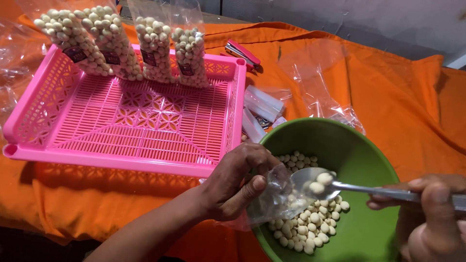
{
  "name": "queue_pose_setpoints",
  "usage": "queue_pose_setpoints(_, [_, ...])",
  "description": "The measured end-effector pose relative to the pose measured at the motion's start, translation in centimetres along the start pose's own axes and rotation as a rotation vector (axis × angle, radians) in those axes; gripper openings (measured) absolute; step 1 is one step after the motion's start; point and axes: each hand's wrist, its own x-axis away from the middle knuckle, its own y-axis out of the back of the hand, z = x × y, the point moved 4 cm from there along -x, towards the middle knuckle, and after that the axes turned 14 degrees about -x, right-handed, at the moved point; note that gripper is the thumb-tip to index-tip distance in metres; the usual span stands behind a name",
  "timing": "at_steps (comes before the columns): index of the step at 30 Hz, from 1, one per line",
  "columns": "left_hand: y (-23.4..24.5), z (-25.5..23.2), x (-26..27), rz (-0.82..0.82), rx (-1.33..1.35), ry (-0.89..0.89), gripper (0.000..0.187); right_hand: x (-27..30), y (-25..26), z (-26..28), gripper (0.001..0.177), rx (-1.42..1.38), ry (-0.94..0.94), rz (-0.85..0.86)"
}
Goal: Scooping small round snacks from a bowl into a plastic bag using a spoon.
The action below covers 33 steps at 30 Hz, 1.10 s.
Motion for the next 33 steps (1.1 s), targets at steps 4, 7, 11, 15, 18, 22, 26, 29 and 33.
queue_pose_setpoints(4, [-0.1, 0.2, 0.2, -0.002, 0.013, -0.009, 0.030, 2.3, -0.6, 1.3, 0.033, 0.112, 0.068, 0.110])
queue_pose_setpoints(7, [0.0, 0.3, 0.4, -0.007, 0.075, 0.011, 0.027, 1.6, 2.3, 3.5, 0.030, 0.130, -0.085, 0.583])
queue_pose_setpoints(11, [-0.4, 1.0, 1.0, -0.050, 0.206, 0.051, 0.021, 1.1, 4.5, -0.7, 0.030, 0.311, 0.518, 0.896])
queue_pose_setpoints(15, [-0.8, 1.9, 1.4, -0.206, 0.434, 0.044, 0.014, -1.0, 7.5, -3.2, 0.059, 0.653, 0.134, 0.292])
queue_pose_setpoints(18, [-0.4, 2.2, 1.4, -0.351, 0.416, 0.069, 0.014, -1.3, 1.2, -0.7, 0.036, 0.773, 0.006, 0.311])
queue_pose_setpoints(22, [0.2, 2.5, 1.2, -0.430, 0.141, 0.123, 0.022, -1.4, -2.0, -0.7, 0.020, 1.132, -0.052, 0.602])
queue_pose_setpoints(26, [0.5, 2.2, 1.3, -0.262, -0.045, 0.141, 0.026, -1.3, -1.4, -0.5, 0.019, 0.939, -0.052, 0.654])
queue_pose_setpoints(29, [0.3, 2.2, 1.3, -0.198, 0.063, 0.140, 0.018, -1.1, -0.9, -0.7, 0.018, 0.862, 0.028, 0.725])
queue_pose_setpoints(33, [0.3, 2.6, 1.3, -0.202, 0.353, 0.263, 0.023, -1.5, -0.8, -0.5, 0.019, 0.759, -0.065, 0.728])
